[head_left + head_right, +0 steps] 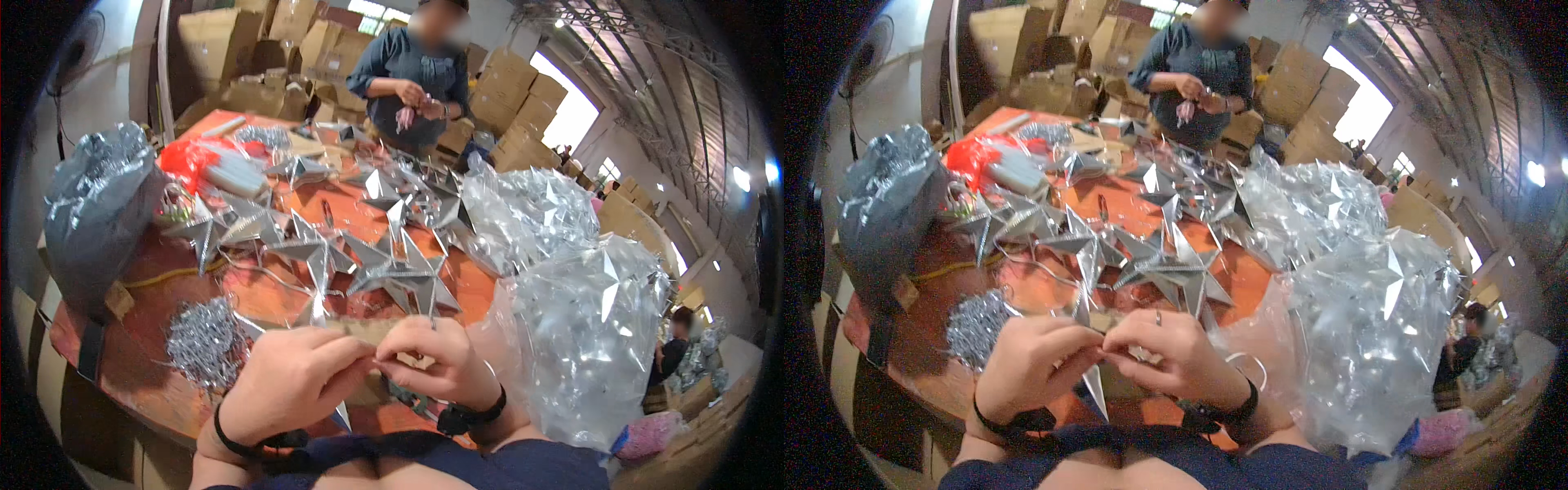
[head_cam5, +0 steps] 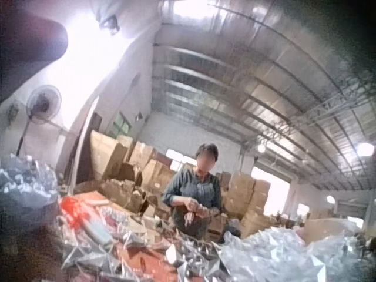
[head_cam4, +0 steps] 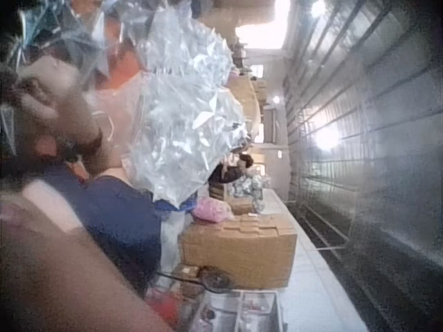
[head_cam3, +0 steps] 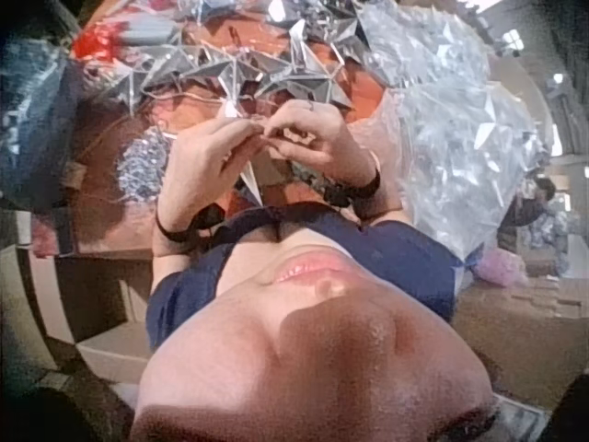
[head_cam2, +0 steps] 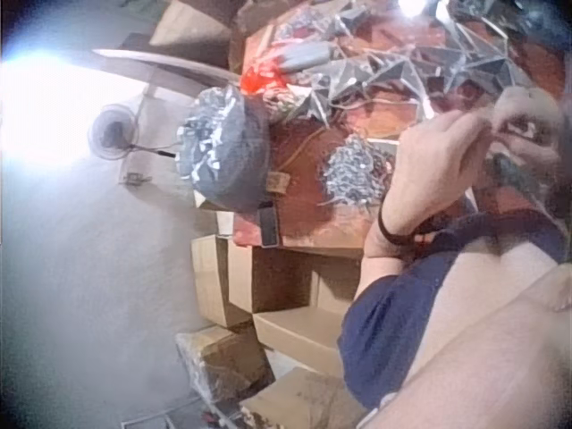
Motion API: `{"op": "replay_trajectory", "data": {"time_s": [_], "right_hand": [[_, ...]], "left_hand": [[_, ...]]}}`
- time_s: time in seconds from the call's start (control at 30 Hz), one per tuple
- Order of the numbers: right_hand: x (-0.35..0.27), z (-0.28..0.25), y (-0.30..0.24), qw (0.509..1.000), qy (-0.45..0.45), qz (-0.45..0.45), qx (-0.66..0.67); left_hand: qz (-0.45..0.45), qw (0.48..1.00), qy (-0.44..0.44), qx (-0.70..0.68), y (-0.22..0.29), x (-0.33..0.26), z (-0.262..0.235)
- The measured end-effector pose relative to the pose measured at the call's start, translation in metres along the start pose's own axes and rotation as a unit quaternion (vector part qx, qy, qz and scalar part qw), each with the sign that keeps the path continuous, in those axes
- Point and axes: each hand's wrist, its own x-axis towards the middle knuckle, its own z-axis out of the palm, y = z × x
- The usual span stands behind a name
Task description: Assembling decorative silver stars by gluing on trim using a hot glue gun.
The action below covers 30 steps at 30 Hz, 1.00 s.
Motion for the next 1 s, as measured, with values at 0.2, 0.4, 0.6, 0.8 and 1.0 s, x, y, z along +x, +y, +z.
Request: {"op": "replay_trajectory", "data": {"time_s": [0.2, 0.4, 0.6, 0.8, 1.0], "right_hand": [[-0.004, 0.001, -0.002, 1.0, -0.014, -0.017, 0.009], [-0.002, 0.007, 0.006, 1.0, 0.003, -0.014, 0.013], [-0.005, 0.003, -0.012, 0.999, -0.003, -0.045, 0.028], [-0.003, 0.002, 0.002, 0.998, 0.013, -0.046, -0.031], [-0.005, 0.0, -0.017, 0.996, 0.006, -0.072, -0.053]], "left_hand": [[0.012, 1.0, -0.016, 0.0, 0.003, -0.006, 0.0], [0.008, 1.0, -0.009, -0.014, 0.0, -0.003, 0.004], [0.003, 0.999, -0.019, -0.028, 0.017, -0.008, 0.0], [-0.012, 0.998, -0.02, -0.051, 0.0, -0.005, 0.012], [-0.026, 0.995, -0.009, -0.094, 0.02, -0.008, 0.001]]}}
